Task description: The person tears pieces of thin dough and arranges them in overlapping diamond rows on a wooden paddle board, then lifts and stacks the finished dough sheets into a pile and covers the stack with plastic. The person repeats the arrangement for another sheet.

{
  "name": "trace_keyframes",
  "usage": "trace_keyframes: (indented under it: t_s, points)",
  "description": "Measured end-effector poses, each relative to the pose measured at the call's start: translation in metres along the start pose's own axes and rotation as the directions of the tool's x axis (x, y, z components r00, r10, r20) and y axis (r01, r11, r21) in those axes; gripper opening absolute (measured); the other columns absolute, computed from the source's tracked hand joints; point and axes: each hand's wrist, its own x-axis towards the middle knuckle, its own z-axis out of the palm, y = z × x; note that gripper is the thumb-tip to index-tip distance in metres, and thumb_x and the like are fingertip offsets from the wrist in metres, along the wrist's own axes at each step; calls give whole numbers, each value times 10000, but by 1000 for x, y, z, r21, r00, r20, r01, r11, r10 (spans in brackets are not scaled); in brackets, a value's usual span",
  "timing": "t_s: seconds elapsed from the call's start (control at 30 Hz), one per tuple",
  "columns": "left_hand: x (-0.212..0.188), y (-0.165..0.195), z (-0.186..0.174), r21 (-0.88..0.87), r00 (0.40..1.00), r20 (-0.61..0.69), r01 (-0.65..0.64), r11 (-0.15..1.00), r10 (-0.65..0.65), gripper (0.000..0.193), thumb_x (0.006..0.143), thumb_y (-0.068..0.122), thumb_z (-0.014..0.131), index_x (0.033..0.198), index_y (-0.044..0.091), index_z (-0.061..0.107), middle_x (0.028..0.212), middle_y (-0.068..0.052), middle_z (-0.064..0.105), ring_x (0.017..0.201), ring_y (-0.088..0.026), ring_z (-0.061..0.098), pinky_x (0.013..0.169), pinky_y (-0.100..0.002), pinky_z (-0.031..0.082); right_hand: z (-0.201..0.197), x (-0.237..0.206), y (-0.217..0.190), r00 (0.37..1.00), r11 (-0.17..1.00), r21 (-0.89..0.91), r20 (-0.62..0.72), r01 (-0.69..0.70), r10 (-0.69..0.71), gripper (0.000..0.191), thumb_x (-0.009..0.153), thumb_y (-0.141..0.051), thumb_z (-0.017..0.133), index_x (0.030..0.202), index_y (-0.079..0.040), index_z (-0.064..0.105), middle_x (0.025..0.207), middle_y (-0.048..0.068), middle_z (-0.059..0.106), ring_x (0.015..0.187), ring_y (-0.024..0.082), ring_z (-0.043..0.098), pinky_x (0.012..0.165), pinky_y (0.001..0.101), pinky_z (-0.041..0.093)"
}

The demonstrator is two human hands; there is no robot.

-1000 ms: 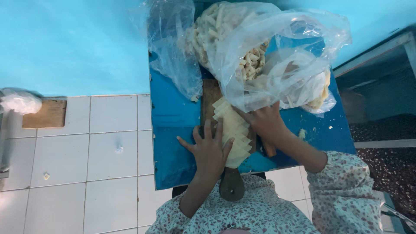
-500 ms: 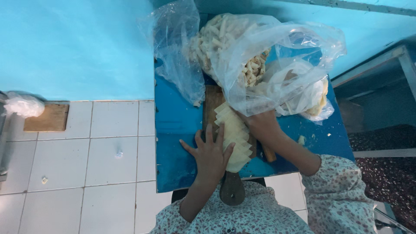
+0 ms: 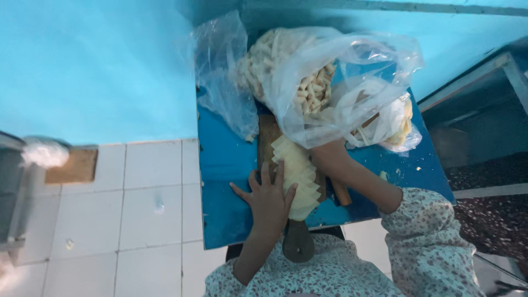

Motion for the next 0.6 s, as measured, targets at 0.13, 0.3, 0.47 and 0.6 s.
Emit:
trace_keyframes:
  t_s: [0.13, 0.3, 0.47, 0.6]
  points:
    - [-5, 1, 3, 36, 997, -63, -32, 999, 34, 589, 1021, 556, 447, 1511, 231, 476, 1482, -148, 419, 1318, -460, 365, 970, -908, 51, -17, 0, 7, 1000, 995, 105, -18, 3, -1, 438, 645, -90, 716, 1083, -75, 726, 1099, 179, 679, 1046, 430, 625, 885, 576, 474]
    - [-11, 9, 3, 75, 998, -52, -38, 996, 42, 562, 1025, 541, 427, 1488, 229, 483, 1485, -168, 397, 1323, -471, 353, 958, -915, 51, -25, -18, 5, 992, 999, 42, -124, 5, 0, 470, 650, -88, 690, 1118, -92, 735, 1192, 171, 676, 1165, 416, 574, 967, 607, 409]
    - [-16, 19, 0, 40, 999, -18, -27, 999, 28, 565, 1024, 529, 424, 1501, 230, 474, 1484, -165, 391, 1333, -469, 342, 968, -908, 47, -13, -45, 1, 996, 998, -55, -84, 30, -35, 550, 709, -120, 673, 1256, -122, 733, 1231, 239, 643, 1212, 436, 535, 932, 613, 366]
    - [-18, 29, 0, 59, 999, -37, -35, 998, 37, 549, 1035, 525, 430, 1504, 243, 480, 1489, -161, 389, 1339, -472, 339, 965, -907, 35, -9, -54, 14, 989, 997, -75, -146, 16, -27, 498, 704, -156, 677, 1199, -142, 730, 1282, 161, 639, 1242, 388, 545, 1010, 639, 355]
